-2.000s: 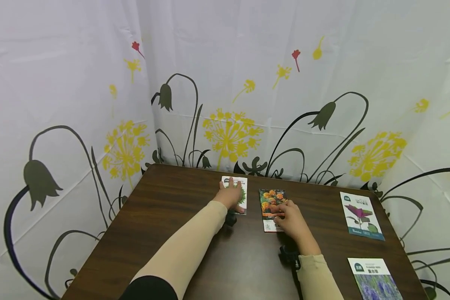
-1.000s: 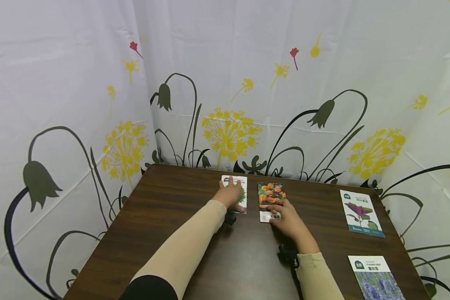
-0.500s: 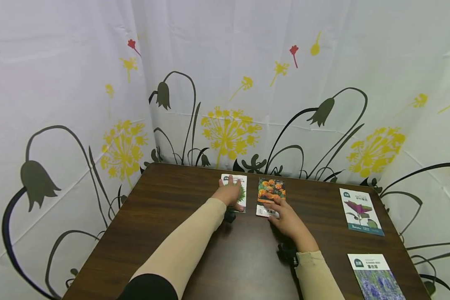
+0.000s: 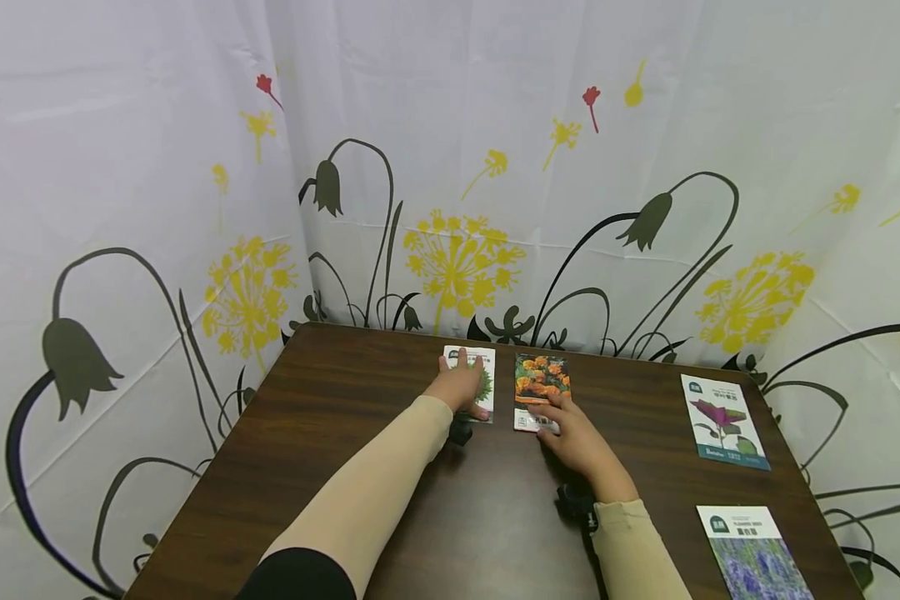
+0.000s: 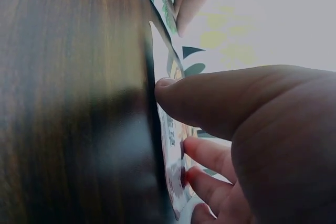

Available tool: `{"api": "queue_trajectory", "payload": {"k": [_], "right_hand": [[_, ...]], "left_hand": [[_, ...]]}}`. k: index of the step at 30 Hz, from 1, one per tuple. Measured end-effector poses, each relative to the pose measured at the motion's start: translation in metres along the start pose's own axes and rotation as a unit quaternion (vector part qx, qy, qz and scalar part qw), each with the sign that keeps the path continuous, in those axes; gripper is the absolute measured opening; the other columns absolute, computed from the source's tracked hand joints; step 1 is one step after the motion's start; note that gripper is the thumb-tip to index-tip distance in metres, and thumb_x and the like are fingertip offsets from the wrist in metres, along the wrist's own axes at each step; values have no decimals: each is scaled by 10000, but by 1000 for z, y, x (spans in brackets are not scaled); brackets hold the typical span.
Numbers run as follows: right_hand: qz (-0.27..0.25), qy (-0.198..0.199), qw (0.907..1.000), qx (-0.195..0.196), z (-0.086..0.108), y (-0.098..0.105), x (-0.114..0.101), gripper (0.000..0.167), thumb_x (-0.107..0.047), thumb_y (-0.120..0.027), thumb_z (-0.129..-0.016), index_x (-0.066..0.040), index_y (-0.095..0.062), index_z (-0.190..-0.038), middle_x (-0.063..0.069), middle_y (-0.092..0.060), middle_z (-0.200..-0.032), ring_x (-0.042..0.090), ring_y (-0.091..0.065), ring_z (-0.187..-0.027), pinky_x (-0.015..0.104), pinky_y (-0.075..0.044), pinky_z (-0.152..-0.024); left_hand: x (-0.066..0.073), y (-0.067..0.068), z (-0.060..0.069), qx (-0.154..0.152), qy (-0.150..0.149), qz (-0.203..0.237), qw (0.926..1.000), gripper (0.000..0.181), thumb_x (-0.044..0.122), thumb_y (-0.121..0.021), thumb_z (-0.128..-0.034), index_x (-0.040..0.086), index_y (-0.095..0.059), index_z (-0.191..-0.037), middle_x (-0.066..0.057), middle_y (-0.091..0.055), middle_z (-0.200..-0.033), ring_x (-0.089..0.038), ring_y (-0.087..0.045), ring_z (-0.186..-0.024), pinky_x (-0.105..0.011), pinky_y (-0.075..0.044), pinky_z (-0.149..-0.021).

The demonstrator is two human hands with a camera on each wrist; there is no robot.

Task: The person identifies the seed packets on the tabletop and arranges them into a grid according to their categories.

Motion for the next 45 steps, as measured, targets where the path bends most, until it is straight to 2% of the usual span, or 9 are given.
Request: {"api": "queue_trajectory", "payload": {"k": [4,11,18,23,25,30,34,39,45], "right_hand": [[-36,-1,10000,17,-2,0,1,403,-140,-735,-1043,-128,-716,-1446,329,-399,-1698,580,-324,-1592,744,-205,-1294],[-184,213,9994,185,-1,3,-2,413,-126,-743,-1019,-94,-724,-1431,340,-388,-1698,566,-387,-1566,719,-391,-1215],[16,150,9999,8,-1,1,0,411,-159,-734,-1033,-118,-722,-1442,322,-413,-1691,554,-401,-1563,717,-384,-1218],[89,64,9999,-43,-2,4,-2,406,-173,-723,-1051,-137,-717,-1456,303,-382,-1719,534,-371,-1591,683,-375,-1248],[111,78,9999,-28,-2,3,-2,399,-174,-723,-1051,-146,-723,-1448,298,-385,-1720,536,-377,-1587,686,-378,-1244],[102,92,9999,-95,-1,1,-1,384,-175,-724,-1050,-160,-733,-1434,292,-407,-1708,541,-398,-1573,692,-385,-1237],[113,104,9998,-132,-1,2,-1,380,-185,-727,-1050,-164,-736,-1430,288,-416,-1704,535,-398,-1576,687,-386,-1239],[102,244,9996,-11,-1,5,-2,376,-172,-722,-1053,-146,-736,-1428,294,-451,-1675,527,-420,-1565,683,-396,-1233],[-20,198,9998,93,1,14,-3,396,-156,-725,-1046,-139,-724,-1441,313,-463,-1660,539,-440,-1546,696,-409,-1216]], "left_hand": [[3,7,6,-13,-11,-20,10000,1287,475,-969,-792,18,-220,-1735,-336,-151,-1785,-442,-132,-1701,-681,-128,-1352],[-16,-24,-34,55,-106,160,9998,1404,536,-987,-730,59,-155,-1755,-340,-51,-1794,-460,-28,-1702,-732,-44,-1331],[-28,-36,-55,1,-127,195,9997,1447,588,-982,-695,94,-140,-1764,-335,-34,-1796,-456,1,-1702,-748,9,-1313],[-14,-13,-20,93,-38,199,9998,1381,561,-972,-733,89,-176,-1759,-334,-58,-1798,-578,-75,-1661,-718,-143,-1330],[-10,-9,-12,119,43,272,9996,1358,520,-975,-758,83,-168,-1758,-330,-44,-1801,-632,-79,-1636,-705,-188,-1327],[-17,-23,-29,-10,79,355,9993,1412,525,-992,-723,107,-138,-1766,-318,-4,-1805,-636,-29,-1633,-723,-172,-1320],[-8,-10,-13,-37,101,363,9993,1345,476,-989,-757,78,-181,-1756,-324,-44,-1802,-624,-62,-1640,-703,-194,-1326],[-10,-14,-12,116,83,466,9988,1350,491,-987,-749,88,-184,-1757,-338,-56,-1796,-701,-73,-1596,-733,-272,-1283],[-11,-16,-13,130,113,528,9985,1328,461,-993,-749,107,-204,-1757,-315,-58,-1805,-706,-61,-1593,-725,-304,-1272]]}}
Point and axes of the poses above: each hand's wrist, its own z-axis away from the middle knuckle, its own y-axis out of the back of the hand, x = y × z, the point moved 1 cm from there along -z, towards the middle knuckle
